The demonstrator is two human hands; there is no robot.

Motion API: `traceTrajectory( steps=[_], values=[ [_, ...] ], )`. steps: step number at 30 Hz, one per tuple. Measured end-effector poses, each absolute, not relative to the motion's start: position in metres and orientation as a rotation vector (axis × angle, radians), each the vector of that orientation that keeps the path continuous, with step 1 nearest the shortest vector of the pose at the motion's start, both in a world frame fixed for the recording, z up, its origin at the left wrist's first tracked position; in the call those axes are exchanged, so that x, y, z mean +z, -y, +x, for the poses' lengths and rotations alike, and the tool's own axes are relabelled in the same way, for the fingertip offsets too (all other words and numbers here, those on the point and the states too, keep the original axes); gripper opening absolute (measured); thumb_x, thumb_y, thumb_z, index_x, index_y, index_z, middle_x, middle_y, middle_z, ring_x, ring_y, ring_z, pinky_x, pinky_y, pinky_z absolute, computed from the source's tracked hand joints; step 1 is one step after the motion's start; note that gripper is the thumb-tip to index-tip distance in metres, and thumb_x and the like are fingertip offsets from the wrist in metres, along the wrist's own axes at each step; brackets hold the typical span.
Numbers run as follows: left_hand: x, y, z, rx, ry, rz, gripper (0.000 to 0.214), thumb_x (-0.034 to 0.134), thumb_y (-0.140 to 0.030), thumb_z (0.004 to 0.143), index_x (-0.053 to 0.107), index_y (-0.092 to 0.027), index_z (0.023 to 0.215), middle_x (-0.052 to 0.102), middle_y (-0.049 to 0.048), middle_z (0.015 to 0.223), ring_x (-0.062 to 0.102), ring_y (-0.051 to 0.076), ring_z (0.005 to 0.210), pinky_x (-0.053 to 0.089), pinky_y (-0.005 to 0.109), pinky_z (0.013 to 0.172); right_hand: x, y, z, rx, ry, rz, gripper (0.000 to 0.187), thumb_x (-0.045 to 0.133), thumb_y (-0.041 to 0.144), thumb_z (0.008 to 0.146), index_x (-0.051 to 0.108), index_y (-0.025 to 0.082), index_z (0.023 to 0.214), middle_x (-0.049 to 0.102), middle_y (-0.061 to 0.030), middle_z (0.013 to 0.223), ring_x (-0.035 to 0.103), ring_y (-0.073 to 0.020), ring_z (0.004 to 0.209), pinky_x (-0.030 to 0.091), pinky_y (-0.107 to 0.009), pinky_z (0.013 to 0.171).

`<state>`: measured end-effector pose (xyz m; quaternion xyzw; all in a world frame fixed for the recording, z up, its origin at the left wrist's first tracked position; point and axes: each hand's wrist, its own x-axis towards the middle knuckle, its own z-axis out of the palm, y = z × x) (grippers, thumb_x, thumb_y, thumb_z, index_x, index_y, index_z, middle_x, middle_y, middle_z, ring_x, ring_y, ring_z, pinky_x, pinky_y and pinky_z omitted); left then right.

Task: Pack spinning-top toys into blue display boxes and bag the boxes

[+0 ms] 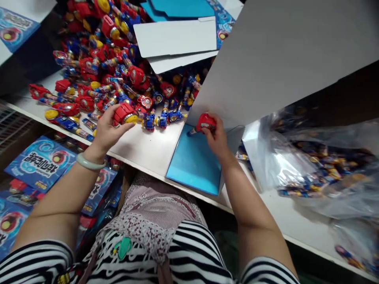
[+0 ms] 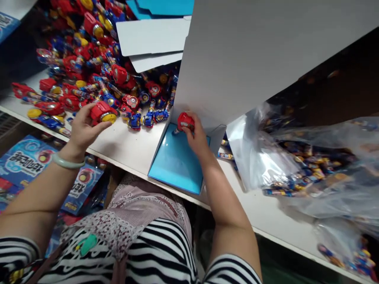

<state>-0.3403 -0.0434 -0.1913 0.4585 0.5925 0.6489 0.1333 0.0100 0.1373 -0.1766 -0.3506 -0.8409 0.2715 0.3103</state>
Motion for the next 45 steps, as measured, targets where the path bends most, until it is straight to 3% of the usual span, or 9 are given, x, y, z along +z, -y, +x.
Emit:
traceTrajectory(
  steps=[7, 12, 16, 19, 23, 28, 34, 41, 45],
  values=[
    [-0.177, 0.039, -0.303, 2.065, -1.334, 1.097, 0.048, 0.082, -0.036, 0.062, 0.068, -0.031, 0.108, 0.068, -0.0020, 0.098, 0.065, 0.020, 0.088, 0.057, 0.039, 0.088, -0.174, -0.137, 0.001, 0.881, 2.449, -0.962, 0.056, 0.047, 0.028, 0.095, 0.037, 0.022, 0.150, 0.050, -0.0103, 0.152, 0.052, -0.0223, 0.136, 0.040, -0.043, 0.118],
    [-0.144, 0.022, -0.277, 1.789, -1.121, 1.170, 0.050, 0.061, -0.063, 0.073, 0.061, -0.026, 0.106, 0.064, 0.0046, 0.089, 0.067, 0.026, 0.089, 0.057, 0.048, 0.080, -0.113, -0.112, -0.004, 0.810, 2.406, -0.865, 0.062, 0.058, 0.044, 0.094, 0.044, 0.024, 0.150, 0.048, -0.0118, 0.152, 0.046, -0.0299, 0.141, 0.037, -0.049, 0.120],
    [-0.109, -0.006, -0.242, 1.409, -0.904, 1.446, 0.062, 0.071, -0.070, 0.068, 0.061, -0.021, 0.104, 0.065, 0.0085, 0.095, 0.066, 0.033, 0.104, 0.057, 0.047, 0.084, -0.090, -0.087, -0.021, 1.624, 2.350, -0.355, 0.080, 0.067, 0.058, 0.086, 0.034, 0.029, 0.153, 0.067, -0.0082, 0.126, 0.070, -0.0226, 0.101, 0.061, -0.039, 0.086],
    [-0.097, -0.019, -0.229, 1.450, -0.928, 1.553, 0.059, 0.079, -0.059, 0.071, 0.061, -0.023, 0.115, 0.063, 0.0083, 0.114, 0.060, 0.030, 0.118, 0.055, 0.040, 0.093, -0.100, -0.084, -0.014, 1.869, 2.135, -0.359, 0.097, 0.079, 0.053, 0.076, 0.025, 0.034, 0.154, 0.070, -0.0038, 0.113, 0.068, -0.0158, 0.072, 0.059, -0.031, 0.062],
    [-0.127, -0.008, -0.233, 1.578, -1.253, 1.527, 0.053, 0.075, -0.049, 0.082, 0.057, -0.023, 0.124, 0.063, 0.0066, 0.108, 0.063, 0.021, 0.104, 0.053, 0.030, 0.083, -0.132, -0.091, 0.020, 1.466, 1.781, -0.618, 0.095, 0.089, 0.040, 0.065, 0.033, 0.041, 0.142, 0.066, -0.0010, 0.116, 0.069, -0.0168, 0.075, 0.060, -0.033, 0.065],
    [-0.194, 0.029, -0.215, 1.153, -1.513, 1.611, 0.062, 0.075, -0.042, 0.082, 0.050, -0.018, 0.134, 0.061, 0.0083, 0.107, 0.060, 0.014, 0.078, 0.051, 0.027, 0.068, -0.186, -0.092, 0.015, 1.000, 1.595, -0.902, 0.075, 0.085, 0.038, 0.066, 0.040, 0.031, 0.126, 0.059, -0.0047, 0.118, 0.068, -0.0168, 0.083, 0.059, -0.031, 0.069],
    [-0.226, 0.040, -0.189, 1.137, -1.443, 1.549, 0.050, 0.062, -0.028, 0.089, 0.047, -0.021, 0.135, 0.056, 0.0079, 0.111, 0.059, 0.011, 0.077, 0.052, 0.023, 0.064, -0.208, -0.079, -0.004, 0.803, 1.679, -0.967, 0.070, 0.084, 0.041, 0.067, 0.046, 0.025, 0.123, 0.055, -0.0077, 0.123, 0.064, -0.0165, 0.090, 0.057, -0.028, 0.067],
    [-0.235, 0.038, -0.182, 1.154, -1.370, 1.671, 0.052, 0.064, -0.027, 0.089, 0.048, -0.022, 0.137, 0.057, 0.0092, 0.117, 0.061, 0.012, 0.079, 0.057, 0.029, 0.075, -0.228, -0.075, -0.006, 0.695, 1.868, -1.014, 0.058, 0.080, 0.047, 0.070, 0.059, 0.019, 0.117, 0.061, -0.0075, 0.108, 0.065, -0.0222, 0.094, 0.058, -0.040, 0.084],
    [-0.228, 0.020, -0.232, 1.246, -1.569, 1.818, 0.029, 0.060, -0.032, 0.095, 0.061, -0.017, 0.120, 0.063, 0.0102, 0.108, 0.064, 0.016, 0.087, 0.056, 0.031, 0.081, -0.217, -0.076, -0.003, 0.769, 1.925, -1.157, 0.066, 0.075, 0.057, 0.072, 0.058, 0.019, 0.123, 0.064, -0.0110, 0.111, 0.067, -0.0232, 0.089, 0.059, -0.039, 0.075]
  ],
)
